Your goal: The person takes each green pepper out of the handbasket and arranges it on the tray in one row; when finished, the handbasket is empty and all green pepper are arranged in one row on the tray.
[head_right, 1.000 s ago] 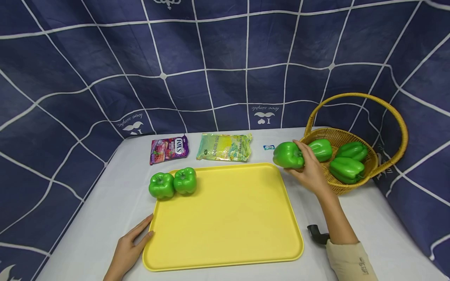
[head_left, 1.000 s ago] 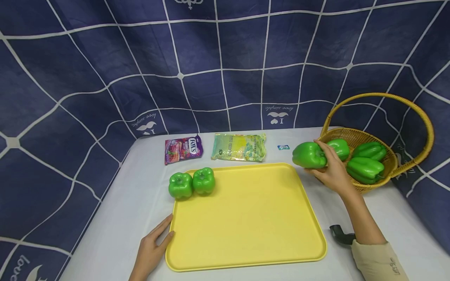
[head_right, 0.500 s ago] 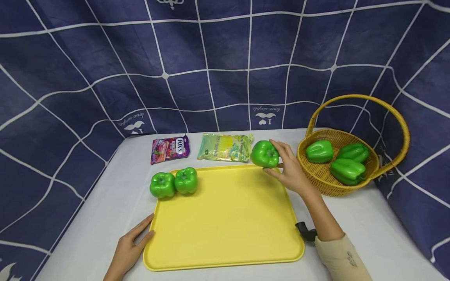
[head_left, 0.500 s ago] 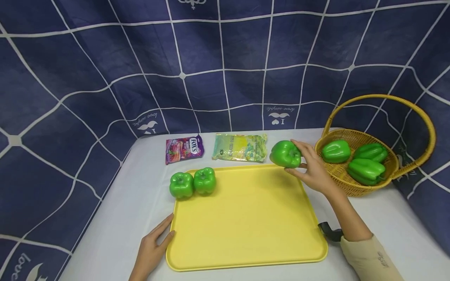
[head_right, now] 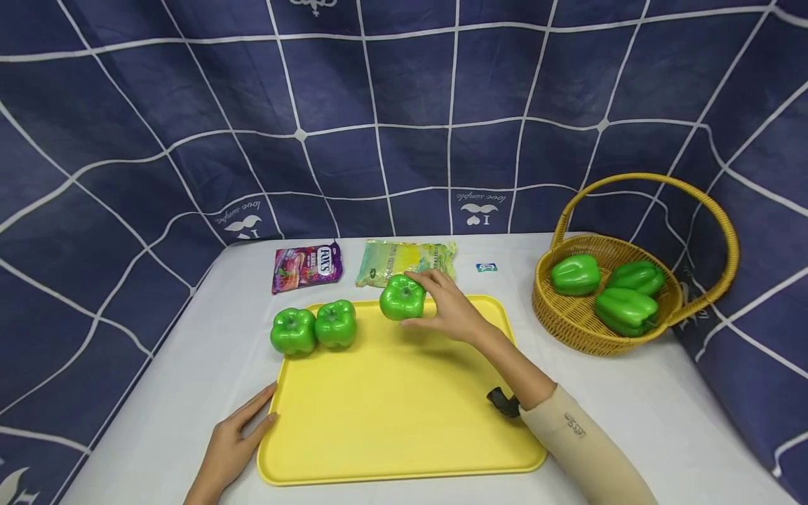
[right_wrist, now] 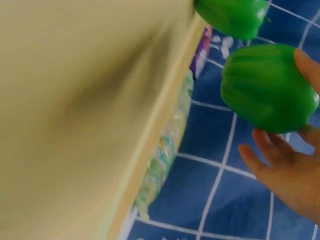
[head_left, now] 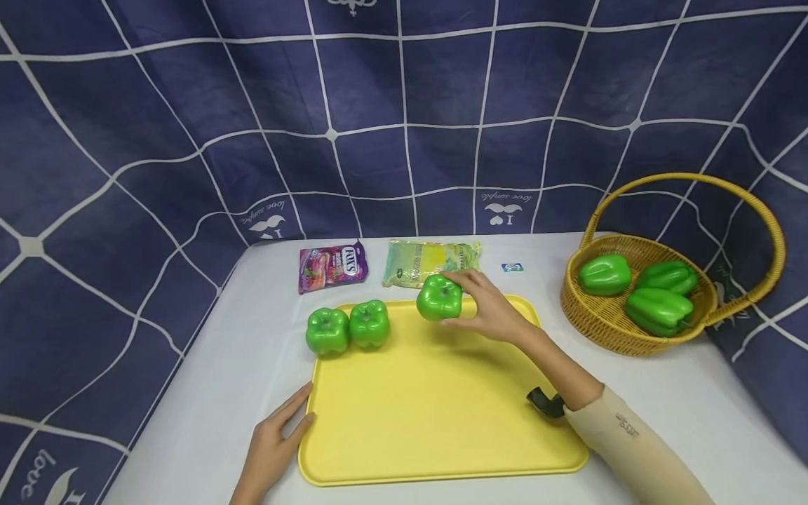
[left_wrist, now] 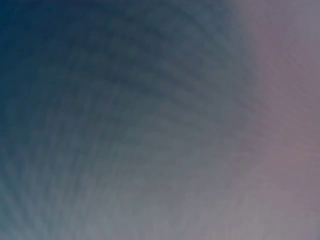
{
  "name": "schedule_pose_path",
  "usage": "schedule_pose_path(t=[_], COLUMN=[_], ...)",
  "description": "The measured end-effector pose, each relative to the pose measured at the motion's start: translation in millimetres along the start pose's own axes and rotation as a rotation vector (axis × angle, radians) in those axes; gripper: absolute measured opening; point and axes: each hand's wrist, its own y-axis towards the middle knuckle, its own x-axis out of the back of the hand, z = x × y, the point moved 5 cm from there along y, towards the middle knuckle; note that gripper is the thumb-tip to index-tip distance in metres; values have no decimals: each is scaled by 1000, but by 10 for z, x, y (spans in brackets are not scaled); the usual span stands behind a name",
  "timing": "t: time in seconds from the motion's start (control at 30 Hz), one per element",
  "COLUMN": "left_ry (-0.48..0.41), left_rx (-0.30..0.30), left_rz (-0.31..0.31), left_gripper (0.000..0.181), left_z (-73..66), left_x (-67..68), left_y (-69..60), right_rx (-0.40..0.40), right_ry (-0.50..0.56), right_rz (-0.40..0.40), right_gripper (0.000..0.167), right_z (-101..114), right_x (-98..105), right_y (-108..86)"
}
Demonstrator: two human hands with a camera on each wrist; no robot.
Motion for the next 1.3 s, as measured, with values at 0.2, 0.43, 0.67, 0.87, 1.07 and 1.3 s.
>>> schedule_pose_path(t=[0.2, 0.43, 0.67, 0.87, 1.07, 1.3], left_ry=[-5, -7, -6, -11, -11, -3], left_rx=[11, 8, 2, 15, 15, 13], left_rz=[8, -1, -7, -1, -1, -2], left_gripper=[48, 48, 47, 48, 47, 47], left_z=[9, -5, 3, 12, 8, 6], left_x=[-6, 6, 2, -2, 2, -10], left_y=[1, -4, -7, -1, 0, 0], right_rx=[44, 92, 100, 88, 66, 53], right_ry=[26, 84, 151, 221, 192, 157], right_rz=[153, 270, 309, 319, 302, 260], right_gripper=[78, 77, 80, 81, 84, 82], right_z=[-37, -93, -43, -32, -30, -56], right_x=[-314, -569, -635, -672, -673, -514], right_y=[185, 259, 283, 276, 269, 192])
